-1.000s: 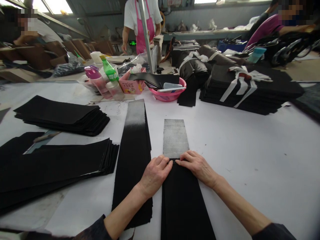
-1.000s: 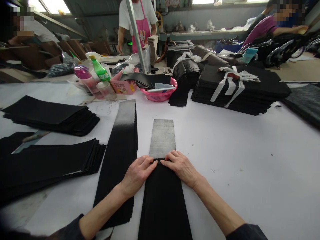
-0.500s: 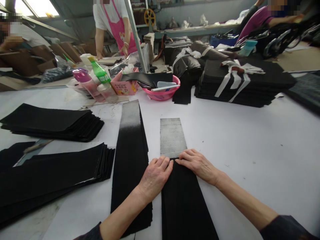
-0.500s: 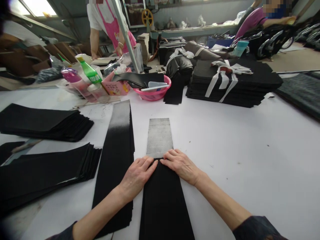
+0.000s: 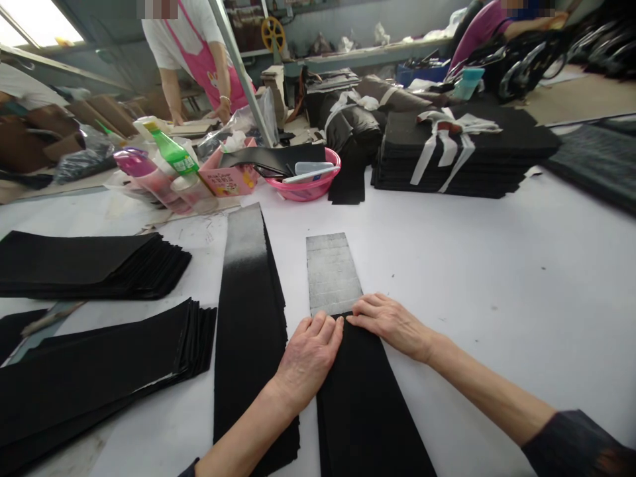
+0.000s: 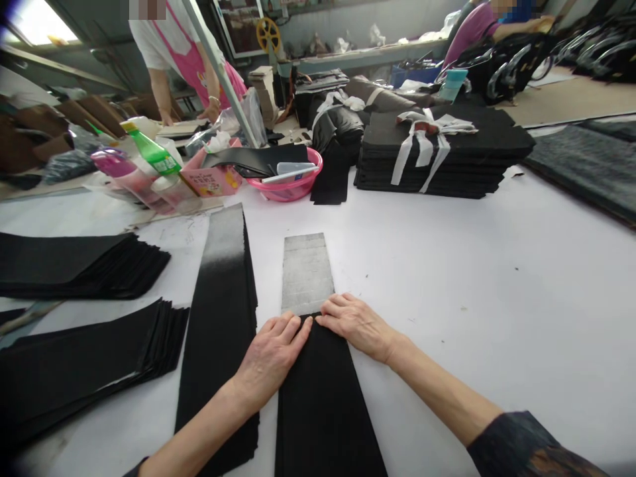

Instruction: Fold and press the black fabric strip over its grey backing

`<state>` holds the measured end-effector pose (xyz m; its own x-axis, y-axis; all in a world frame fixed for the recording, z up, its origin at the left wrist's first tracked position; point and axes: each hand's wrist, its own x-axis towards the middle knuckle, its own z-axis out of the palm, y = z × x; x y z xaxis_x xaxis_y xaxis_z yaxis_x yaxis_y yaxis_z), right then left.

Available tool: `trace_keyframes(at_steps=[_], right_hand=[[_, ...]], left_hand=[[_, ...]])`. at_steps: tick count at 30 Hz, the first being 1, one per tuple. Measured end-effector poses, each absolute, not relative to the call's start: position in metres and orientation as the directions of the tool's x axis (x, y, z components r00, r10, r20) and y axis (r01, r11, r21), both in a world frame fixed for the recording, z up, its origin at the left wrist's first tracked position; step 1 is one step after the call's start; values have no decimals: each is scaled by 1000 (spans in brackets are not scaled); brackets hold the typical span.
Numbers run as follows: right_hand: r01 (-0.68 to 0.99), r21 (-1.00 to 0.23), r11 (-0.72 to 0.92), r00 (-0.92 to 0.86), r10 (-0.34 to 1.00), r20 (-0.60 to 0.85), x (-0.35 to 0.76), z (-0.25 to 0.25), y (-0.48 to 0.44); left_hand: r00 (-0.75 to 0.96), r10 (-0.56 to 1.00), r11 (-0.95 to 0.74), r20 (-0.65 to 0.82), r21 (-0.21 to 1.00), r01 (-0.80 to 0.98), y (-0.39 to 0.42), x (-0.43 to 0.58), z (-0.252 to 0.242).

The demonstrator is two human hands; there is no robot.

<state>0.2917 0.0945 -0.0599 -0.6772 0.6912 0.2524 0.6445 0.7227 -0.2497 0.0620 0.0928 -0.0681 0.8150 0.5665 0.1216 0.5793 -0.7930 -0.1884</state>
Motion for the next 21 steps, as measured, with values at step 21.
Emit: trace_keyframes(at_steps=[21], right_hand=[[623, -347, 701, -669, 708, 227, 314, -68, 95]], left_hand=[[818, 573, -791, 53, -222, 569, 94, 74, -61]])
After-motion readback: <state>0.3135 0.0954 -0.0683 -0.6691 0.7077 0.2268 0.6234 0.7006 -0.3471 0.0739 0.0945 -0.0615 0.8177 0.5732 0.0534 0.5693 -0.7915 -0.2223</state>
